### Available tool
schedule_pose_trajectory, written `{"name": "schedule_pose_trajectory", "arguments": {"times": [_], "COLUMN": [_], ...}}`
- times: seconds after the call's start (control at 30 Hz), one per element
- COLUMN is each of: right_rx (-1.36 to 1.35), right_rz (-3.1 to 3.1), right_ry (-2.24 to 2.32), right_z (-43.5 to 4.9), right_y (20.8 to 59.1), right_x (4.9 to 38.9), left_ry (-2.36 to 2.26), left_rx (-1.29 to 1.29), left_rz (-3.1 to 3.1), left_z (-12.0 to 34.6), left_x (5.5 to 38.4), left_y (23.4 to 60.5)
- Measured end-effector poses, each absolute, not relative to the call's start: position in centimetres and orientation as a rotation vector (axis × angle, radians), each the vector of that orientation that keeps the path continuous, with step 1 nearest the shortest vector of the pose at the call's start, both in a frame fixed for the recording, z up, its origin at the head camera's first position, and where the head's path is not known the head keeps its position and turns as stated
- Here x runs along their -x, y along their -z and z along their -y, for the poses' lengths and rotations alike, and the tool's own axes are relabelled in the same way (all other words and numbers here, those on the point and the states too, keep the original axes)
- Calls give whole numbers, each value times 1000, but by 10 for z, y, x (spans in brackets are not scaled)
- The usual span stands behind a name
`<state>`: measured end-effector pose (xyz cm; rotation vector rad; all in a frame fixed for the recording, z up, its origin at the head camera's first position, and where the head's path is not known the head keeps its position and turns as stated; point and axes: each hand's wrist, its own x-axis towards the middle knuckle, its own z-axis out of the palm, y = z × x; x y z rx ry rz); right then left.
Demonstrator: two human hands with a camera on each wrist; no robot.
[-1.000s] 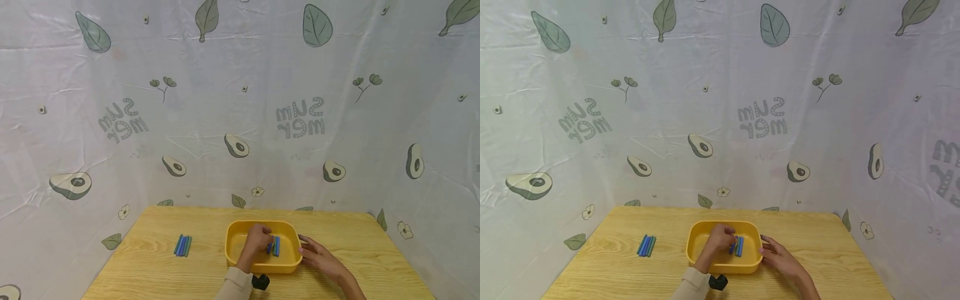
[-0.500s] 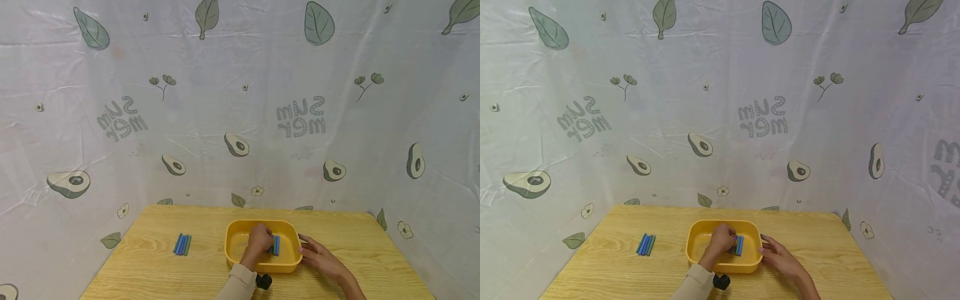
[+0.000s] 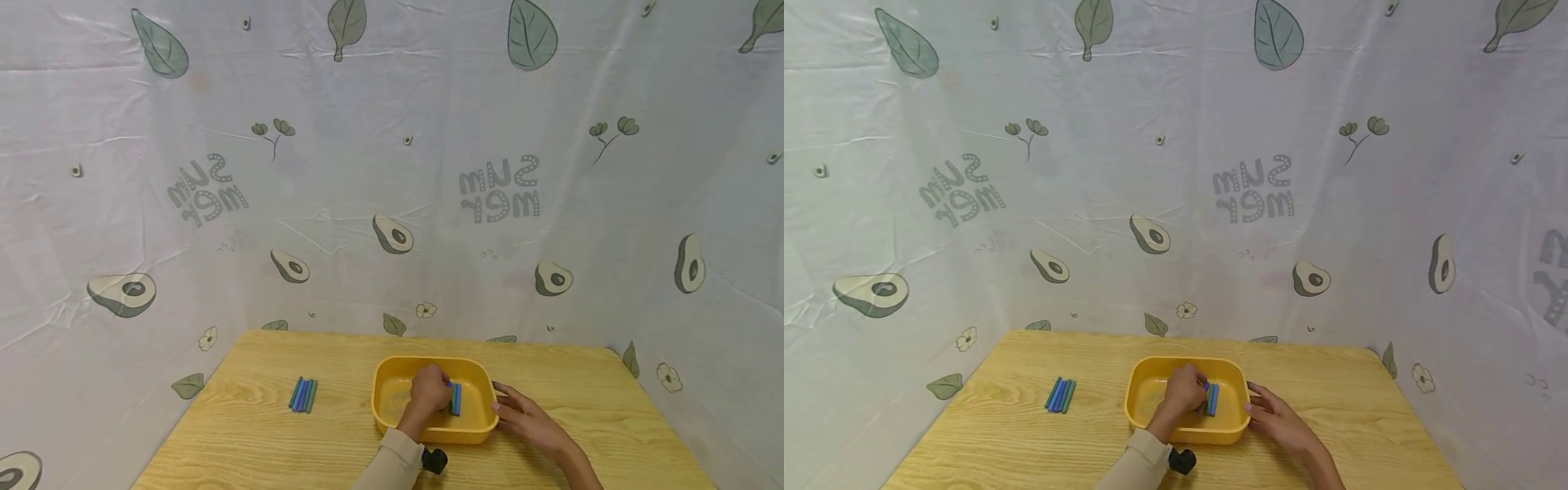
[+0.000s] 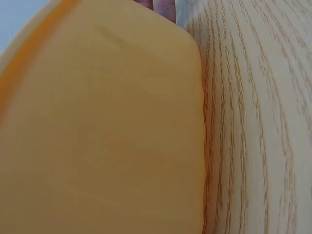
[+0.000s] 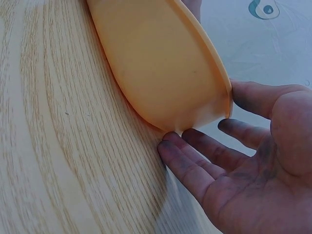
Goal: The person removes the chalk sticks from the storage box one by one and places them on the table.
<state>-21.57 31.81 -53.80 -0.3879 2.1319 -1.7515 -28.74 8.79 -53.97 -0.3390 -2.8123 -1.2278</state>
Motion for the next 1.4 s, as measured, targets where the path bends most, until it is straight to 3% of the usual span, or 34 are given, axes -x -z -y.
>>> {"name": "schedule_pose_trajectory", "arguments": {"times": [0.67, 1.4], "right_rx": [369, 330], "right_rz": [-2149, -2124], "right_ry": [1757, 1736], "right_z": [-318, -319], "right_y": [538, 540], "right_x": [216, 217], "left_ry": [1290, 1813], "left_rx": [327, 250], "left_rz": [2805, 2693], "left_z": [-82, -66], "left_x": [294, 286], "left_y": [539, 532]}}
